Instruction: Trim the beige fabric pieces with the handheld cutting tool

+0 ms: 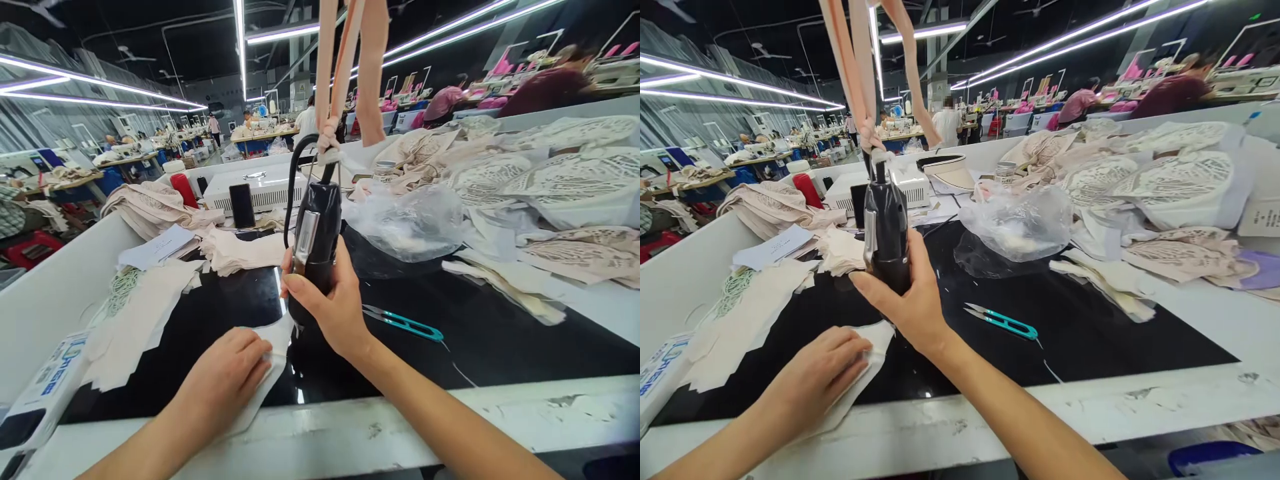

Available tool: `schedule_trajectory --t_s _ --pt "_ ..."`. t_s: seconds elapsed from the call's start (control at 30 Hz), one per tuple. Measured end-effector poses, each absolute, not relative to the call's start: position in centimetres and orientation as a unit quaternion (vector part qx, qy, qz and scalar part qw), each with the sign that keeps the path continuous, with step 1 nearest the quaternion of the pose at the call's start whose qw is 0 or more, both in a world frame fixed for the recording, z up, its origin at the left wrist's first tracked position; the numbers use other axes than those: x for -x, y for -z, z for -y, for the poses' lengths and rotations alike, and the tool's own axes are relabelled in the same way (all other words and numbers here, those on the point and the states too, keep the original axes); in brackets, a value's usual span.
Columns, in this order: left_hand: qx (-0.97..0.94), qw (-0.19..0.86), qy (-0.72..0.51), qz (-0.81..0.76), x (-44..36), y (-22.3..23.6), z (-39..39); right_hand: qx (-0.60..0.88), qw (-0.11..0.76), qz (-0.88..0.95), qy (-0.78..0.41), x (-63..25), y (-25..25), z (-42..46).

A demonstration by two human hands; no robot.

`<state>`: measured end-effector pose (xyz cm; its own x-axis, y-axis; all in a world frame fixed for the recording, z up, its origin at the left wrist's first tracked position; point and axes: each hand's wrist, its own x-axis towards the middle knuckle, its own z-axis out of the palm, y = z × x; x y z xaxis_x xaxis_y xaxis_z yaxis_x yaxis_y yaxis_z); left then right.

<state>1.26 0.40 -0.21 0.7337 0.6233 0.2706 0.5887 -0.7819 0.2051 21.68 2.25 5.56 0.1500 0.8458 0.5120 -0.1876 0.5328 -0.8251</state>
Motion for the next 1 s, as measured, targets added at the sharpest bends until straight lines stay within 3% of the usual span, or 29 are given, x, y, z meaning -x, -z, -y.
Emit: schedule_trajectory --t_s 0.33,0.6,1.0 --pt "-0.967 0.055 -0.165 -0.187 0.7 0.2 -3.0 0.373 0.661 0.580 -0.296 -21.1 -6.8 -1.7" --pt "-0.922 0.068 -0.230 -0.303 -1.1 0.1 -4.2 0.304 0.692 0.564 -0.334 -21.2 -5.3 -1.7" --pt "-0.937 0.043 -0.187 -0.293 -1.5 1.6 -4.3 0.286 0.703 0.546 -0.354 -22.4 -4.7 -0.1"
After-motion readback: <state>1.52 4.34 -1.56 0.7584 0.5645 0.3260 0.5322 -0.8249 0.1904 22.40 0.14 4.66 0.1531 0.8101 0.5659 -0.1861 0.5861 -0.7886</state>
